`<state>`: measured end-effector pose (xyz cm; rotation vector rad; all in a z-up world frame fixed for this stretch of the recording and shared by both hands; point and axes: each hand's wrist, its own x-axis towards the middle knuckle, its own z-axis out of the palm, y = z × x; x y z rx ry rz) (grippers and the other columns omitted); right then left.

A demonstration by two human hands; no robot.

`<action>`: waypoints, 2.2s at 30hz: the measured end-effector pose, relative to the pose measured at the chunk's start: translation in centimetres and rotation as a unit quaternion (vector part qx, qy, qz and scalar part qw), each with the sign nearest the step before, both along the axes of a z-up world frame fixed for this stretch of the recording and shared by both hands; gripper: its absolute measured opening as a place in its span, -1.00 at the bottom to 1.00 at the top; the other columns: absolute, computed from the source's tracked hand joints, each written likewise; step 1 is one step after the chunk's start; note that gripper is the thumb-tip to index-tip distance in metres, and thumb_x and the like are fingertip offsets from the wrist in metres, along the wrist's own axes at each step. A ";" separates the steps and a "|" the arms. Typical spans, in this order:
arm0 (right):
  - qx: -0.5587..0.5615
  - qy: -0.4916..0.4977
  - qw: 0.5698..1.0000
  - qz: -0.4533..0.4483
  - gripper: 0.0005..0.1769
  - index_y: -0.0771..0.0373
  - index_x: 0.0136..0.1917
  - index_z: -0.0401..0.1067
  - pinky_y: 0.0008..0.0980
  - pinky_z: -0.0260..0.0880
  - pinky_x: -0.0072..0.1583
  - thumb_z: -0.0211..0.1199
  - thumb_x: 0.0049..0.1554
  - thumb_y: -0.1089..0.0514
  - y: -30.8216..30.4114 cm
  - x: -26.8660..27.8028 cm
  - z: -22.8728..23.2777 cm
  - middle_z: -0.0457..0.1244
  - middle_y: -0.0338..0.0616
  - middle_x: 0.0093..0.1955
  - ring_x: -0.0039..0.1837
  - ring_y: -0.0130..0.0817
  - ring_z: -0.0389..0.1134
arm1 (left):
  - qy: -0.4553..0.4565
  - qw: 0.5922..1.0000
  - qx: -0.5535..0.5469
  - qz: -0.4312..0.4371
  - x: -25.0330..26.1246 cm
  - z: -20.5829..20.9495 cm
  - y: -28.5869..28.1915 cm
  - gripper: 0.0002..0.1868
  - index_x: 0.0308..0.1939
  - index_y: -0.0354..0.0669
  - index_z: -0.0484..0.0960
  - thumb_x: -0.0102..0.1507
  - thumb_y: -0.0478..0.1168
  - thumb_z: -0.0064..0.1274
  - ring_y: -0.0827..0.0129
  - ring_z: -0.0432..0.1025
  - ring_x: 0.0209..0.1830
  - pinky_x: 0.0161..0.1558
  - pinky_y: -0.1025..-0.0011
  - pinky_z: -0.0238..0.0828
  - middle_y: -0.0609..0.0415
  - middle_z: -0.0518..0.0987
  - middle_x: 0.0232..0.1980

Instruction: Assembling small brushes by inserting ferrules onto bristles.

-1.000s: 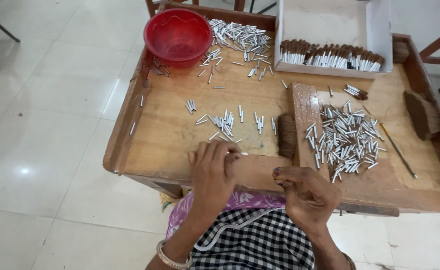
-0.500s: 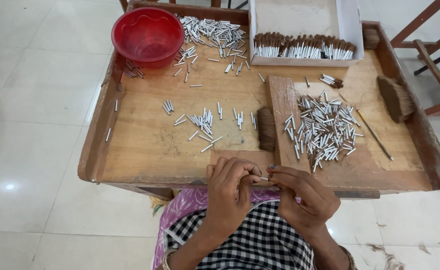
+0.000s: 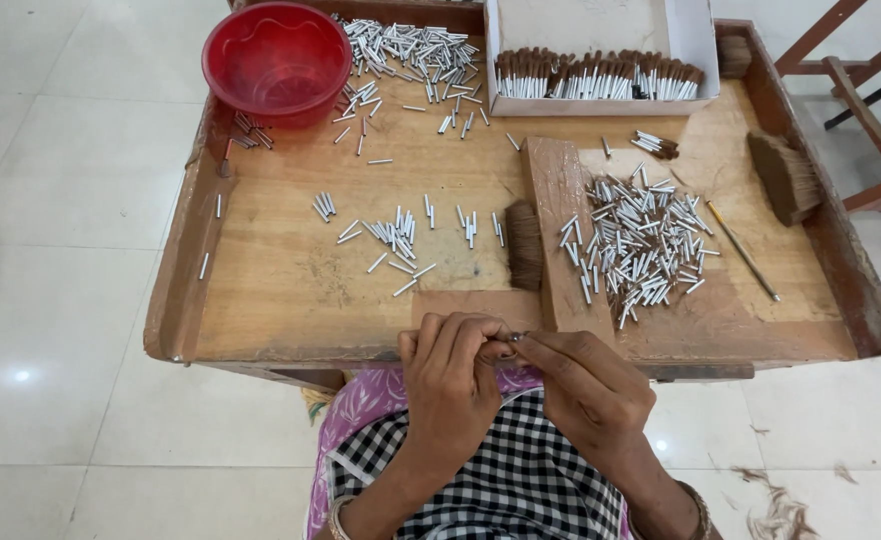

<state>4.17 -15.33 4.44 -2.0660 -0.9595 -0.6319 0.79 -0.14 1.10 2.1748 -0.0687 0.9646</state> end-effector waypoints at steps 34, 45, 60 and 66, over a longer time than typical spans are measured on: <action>-0.188 -0.029 0.963 -0.192 -0.72 0.10 -0.05 0.65 0.32 -0.42 0.55 0.49 -0.07 0.05 0.4 6.6 -0.6 0.01 -0.06 0.62 0.66 0.15 -0.19 | 0.111 0.990 0.021 -0.090 3.3 -3.2 -1.8 -0.31 0.54 -0.49 0.02 0.37 -0.31 -0.14 -0.14 0.22 0.47 0.49 -0.06 -0.09 -0.41 0.37 0.40; -0.246 0.000 0.959 -0.142 -0.82 0.17 -0.18 0.64 0.21 -0.24 0.50 0.42 -0.10 0.14 1.2 9.2 -0.9 0.23 -0.20 0.46 0.62 -0.05 -0.01 | 0.169 0.981 0.085 -0.036 7.0 -0.7 -0.3 -0.38 0.19 -0.19 0.52 0.01 -0.40 0.18 0.10 0.28 0.17 0.11 0.16 0.16 -0.04 0.43 0.19; -0.163 -0.077 0.969 -0.171 -0.87 0.08 -0.13 0.62 0.11 -0.26 0.60 0.45 -0.01 0.14 -1.5 3.3 1.4 0.27 -0.37 0.44 0.63 -0.17 0.00 | 0.060 0.996 -0.001 -0.067 5.2 1.4 -0.6 -0.75 0.07 -0.21 0.60 0.36 -0.24 -0.05 0.11 0.30 0.08 0.06 0.14 0.13 -0.03 0.47 0.10; -0.152 -0.066 0.971 -0.173 -0.75 0.15 -0.01 0.62 0.15 -0.22 0.53 0.44 -0.01 0.15 -1.2 2.1 3.3 0.24 -0.09 0.46 0.61 0.00 -0.02 | 0.047 0.994 -0.012 -0.095 3.9 1.1 -1.2 -0.81 -0.10 -0.21 0.60 0.41 -0.17 -0.05 0.18 0.30 -0.03 0.00 0.18 0.12 0.02 0.49 -0.03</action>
